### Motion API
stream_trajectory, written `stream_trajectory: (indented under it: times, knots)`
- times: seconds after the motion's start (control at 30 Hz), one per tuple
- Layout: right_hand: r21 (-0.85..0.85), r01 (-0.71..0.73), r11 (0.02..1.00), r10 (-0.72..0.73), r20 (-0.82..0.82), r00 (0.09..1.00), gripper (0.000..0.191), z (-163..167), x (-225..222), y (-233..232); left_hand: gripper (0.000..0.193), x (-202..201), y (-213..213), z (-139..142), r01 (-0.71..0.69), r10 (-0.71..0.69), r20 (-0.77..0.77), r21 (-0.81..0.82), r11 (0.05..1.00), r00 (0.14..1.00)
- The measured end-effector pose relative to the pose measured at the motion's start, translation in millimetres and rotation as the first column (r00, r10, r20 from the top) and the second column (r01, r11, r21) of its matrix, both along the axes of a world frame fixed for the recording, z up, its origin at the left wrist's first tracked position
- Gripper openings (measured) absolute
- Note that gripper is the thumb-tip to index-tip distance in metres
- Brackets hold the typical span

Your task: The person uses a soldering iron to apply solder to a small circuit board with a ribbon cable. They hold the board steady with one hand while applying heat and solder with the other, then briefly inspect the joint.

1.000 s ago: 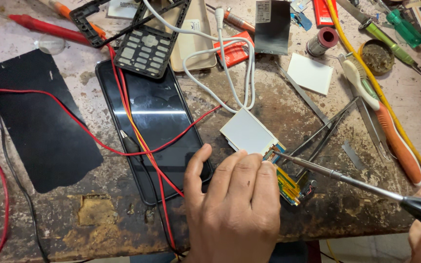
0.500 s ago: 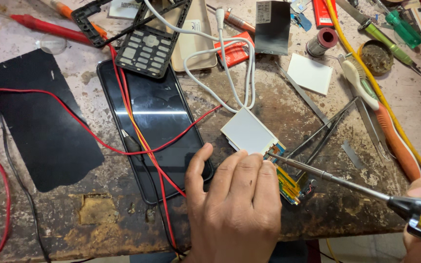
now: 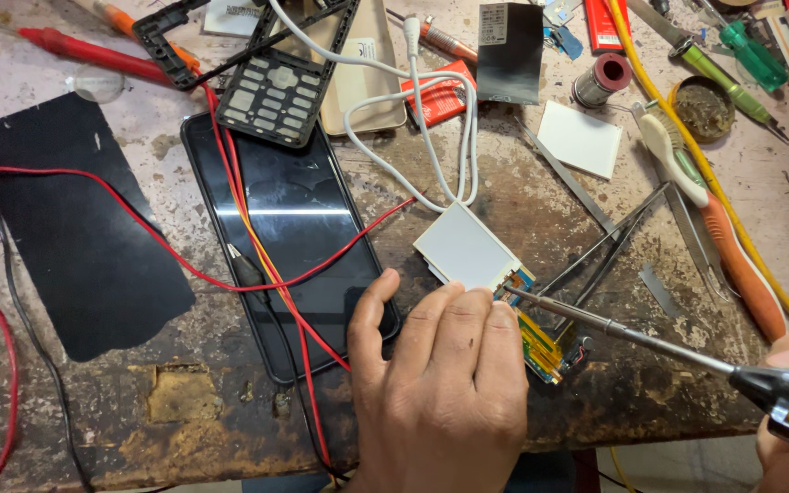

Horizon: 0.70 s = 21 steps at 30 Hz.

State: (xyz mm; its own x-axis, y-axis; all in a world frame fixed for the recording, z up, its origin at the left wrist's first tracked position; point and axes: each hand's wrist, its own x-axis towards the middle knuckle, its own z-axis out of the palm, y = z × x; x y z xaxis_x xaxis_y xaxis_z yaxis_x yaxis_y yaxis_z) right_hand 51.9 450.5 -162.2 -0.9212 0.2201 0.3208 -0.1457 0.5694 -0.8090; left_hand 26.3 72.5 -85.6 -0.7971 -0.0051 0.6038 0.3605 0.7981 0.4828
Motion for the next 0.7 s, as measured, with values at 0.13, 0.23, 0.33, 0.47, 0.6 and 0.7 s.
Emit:
stream_trajectory:
  times: [0.13, 0.23, 0.33, 0.47, 0.6, 0.7]
  knots:
    - [0.006, -0.002, 1.000, 0.002, -0.005, 1.000, 0.045, 1.1, -0.2, 0.1, 0.007, 0.2, 0.0, 0.4, -0.001, 0.001, 0.001, 0.008, 1.000, 1.000]
    - [0.009, -0.001, 1.000, 0.001, -0.004, 1.000, 0.045, 1.4, -0.1, 0.1, 0.007, 0.2, 0.6, 1.3, -0.006, 0.006, 0.011, 0.014, 1.000, 1.000]
    - [0.010, -0.001, 1.000, 0.001, -0.006, 1.000, 0.045, 1.6, -0.1, 0.8, 0.006, -0.2, 0.5, 1.9, -0.007, 0.007, 0.008, 0.007, 1.000, 1.000]
    - [0.010, -0.004, 1.000, 0.004, -0.004, 1.000, 0.044, 1.6, 0.4, 0.8, 0.006, -0.3, 0.5, 2.3, -0.006, 0.006, 0.005, 0.001, 1.000, 1.000]
    - [0.014, -0.005, 1.000, 0.005, -0.008, 1.000, 0.044, 2.3, -0.5, 0.0, 0.005, -0.4, 0.4, 2.0, -0.007, 0.007, -0.003, -0.008, 1.000, 1.000]
    - [0.019, -0.010, 1.000, 0.010, -0.011, 1.000, 0.044, 1.4, -0.2, -0.6, 0.005, -0.1, 0.9, 1.7, -0.006, 0.006, -0.002, -0.006, 1.000, 1.000]
